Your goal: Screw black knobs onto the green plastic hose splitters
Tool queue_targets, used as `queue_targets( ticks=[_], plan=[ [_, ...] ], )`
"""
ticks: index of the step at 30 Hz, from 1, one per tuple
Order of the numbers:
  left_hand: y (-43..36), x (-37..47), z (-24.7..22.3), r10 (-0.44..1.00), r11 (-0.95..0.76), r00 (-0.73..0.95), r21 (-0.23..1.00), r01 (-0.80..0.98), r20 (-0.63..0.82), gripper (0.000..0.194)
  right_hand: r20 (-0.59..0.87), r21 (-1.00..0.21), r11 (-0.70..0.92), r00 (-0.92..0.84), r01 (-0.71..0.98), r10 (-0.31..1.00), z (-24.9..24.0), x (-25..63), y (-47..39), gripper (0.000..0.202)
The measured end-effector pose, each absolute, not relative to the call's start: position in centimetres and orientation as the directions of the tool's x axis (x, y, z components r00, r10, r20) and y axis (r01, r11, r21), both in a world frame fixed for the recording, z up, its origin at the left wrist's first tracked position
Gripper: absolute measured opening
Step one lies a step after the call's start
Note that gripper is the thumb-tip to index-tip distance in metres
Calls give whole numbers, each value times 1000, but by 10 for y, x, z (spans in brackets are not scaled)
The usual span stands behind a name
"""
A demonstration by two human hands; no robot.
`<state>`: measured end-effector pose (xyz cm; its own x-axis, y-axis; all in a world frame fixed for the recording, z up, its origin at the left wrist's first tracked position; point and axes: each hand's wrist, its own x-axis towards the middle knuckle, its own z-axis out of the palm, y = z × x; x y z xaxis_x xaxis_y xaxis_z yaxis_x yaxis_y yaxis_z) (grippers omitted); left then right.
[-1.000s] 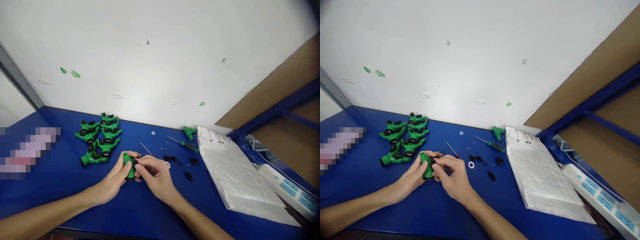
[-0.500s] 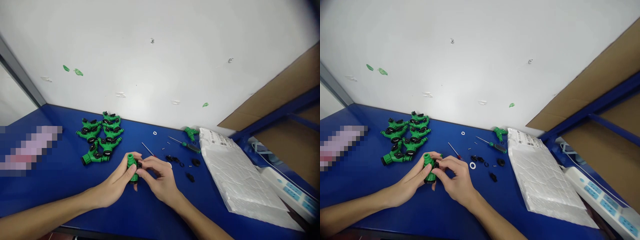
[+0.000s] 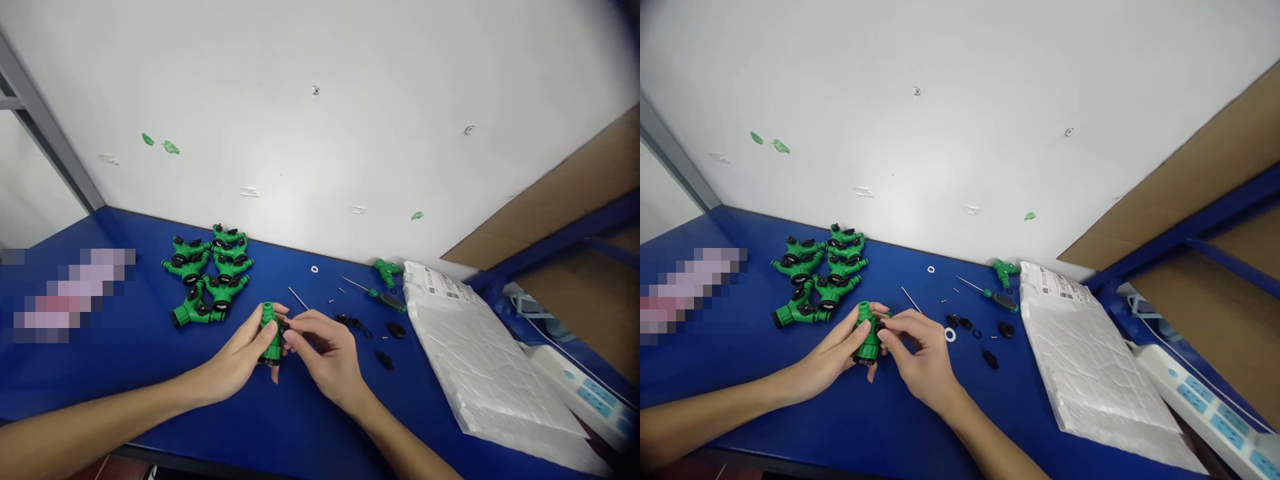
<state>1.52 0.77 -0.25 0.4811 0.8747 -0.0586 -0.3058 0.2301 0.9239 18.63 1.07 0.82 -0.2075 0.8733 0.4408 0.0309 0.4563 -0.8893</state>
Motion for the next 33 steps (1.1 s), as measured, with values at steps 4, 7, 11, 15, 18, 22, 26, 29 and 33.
queue_targets(
  ticks=[4, 7, 11, 15, 18, 22, 26, 29, 33],
  plan=[
    [6, 14, -4, 848, 321, 514, 896, -308, -127, 43, 581, -755, 631, -266, 179, 769, 11, 189, 11, 20],
    [7, 14, -3, 829, 367, 534, 882, -296, -166, 47, 615, -691, 695, -343, 201, 710, 13, 193, 13, 27],
    [8, 15, 1, 803, 420, 559, 861, -285, -206, 52, 648, -635, 754, -416, 170, 639, 14, 197, 14, 36],
    [7, 14, 6, 783, 447, 577, 856, -260, -233, 55, 663, -577, 792, -452, 200, 597, 13, 198, 12, 34],
    [7, 13, 6, 795, 410, 566, 880, -239, -217, 57, 653, -590, 772, -423, 235, 628, 12, 198, 10, 26],
    [7, 12, 4, 827, 339, 528, 921, -194, -193, 57, 662, -563, 793, -447, 233, 602, 10, 197, 10, 26],
    [7, 13, 5, 806, 361, 557, 913, -191, -202, 52, 682, -555, 802, -432, 221, 591, 9, 197, 10, 29],
    [6, 14, 8, 795, 381, 566, 906, -182, -221, 49, 676, -572, 793, -425, 211, 601, 11, 196, 9, 32],
    [4, 12, 8, 852, 192, 517, 969, -158, -84, 38, 588, -729, 654, -301, 205, 750, 14, 193, 8, 23]
  ],
)
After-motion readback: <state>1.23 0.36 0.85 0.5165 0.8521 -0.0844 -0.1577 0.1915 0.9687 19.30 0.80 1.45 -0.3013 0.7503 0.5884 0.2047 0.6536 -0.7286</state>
